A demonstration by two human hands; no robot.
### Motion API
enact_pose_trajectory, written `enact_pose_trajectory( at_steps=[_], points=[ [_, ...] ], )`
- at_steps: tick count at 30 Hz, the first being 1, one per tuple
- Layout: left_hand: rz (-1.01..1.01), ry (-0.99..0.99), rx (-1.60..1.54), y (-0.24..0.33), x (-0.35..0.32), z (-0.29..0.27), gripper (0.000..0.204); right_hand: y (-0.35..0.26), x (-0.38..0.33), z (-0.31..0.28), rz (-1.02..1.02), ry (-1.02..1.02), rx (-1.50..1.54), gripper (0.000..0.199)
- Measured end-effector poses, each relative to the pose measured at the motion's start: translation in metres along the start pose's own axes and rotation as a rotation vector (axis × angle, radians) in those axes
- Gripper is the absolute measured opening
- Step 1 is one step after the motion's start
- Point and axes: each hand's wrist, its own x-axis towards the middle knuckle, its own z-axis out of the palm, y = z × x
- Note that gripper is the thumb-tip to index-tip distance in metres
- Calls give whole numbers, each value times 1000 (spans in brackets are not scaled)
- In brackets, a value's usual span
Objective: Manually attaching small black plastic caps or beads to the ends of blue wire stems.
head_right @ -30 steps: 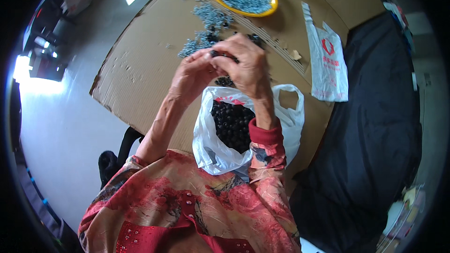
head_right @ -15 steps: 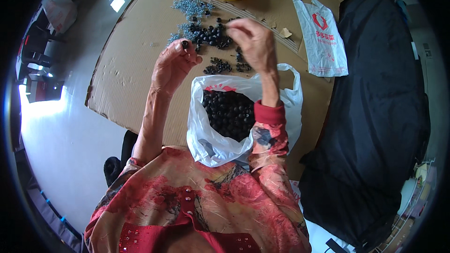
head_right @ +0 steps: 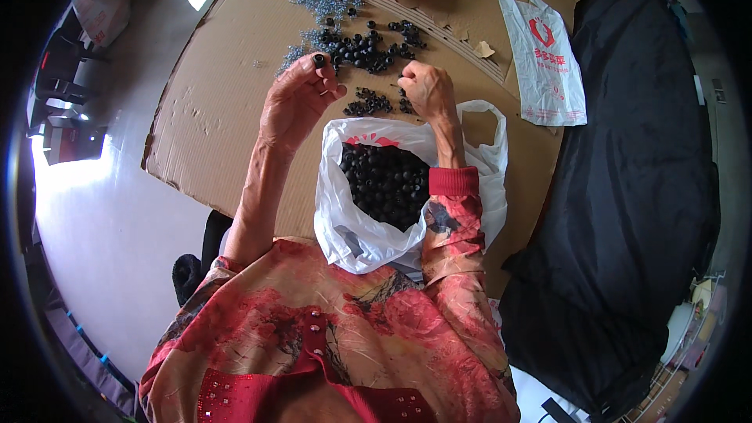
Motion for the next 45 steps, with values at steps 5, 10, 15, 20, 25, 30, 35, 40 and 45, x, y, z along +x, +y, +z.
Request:
enact_pose_trajectory(
  at_steps=[5,10,15,20,25,30,35,40,45],
  points=[
    [0,22,-7,0,1,2,19,5,1,-11,-19,60,-11,11],
    [-4,6,2,-3,1,0,19,12,-6,-7,-86,-30,-99,8],
    [-64,-15,-64,-10,-1,7,22,18,-2,4,-238,-24,-261,6],
    [-124,-107,-256,-16,-3,13,24,-8,-8,-14,40,-33,205,12],
    [-128,-108,-265,-15,-7,24,23,-77,-13,-45,40,1,728,11],
    [-88,-121,-206,-10,-8,33,22,-109,-14,-55,-312,89,623,13],
    [-52,-53,-173,-6,-11,36,18,-126,-16,-59,-264,52,660,13],
    [-54,-24,-140,-2,-14,43,17,-124,-14,-62,-276,24,628,14],
    [-56,-18,-100,-2,-15,43,19,-123,-15,-62,-294,24,701,16]
  ],
)
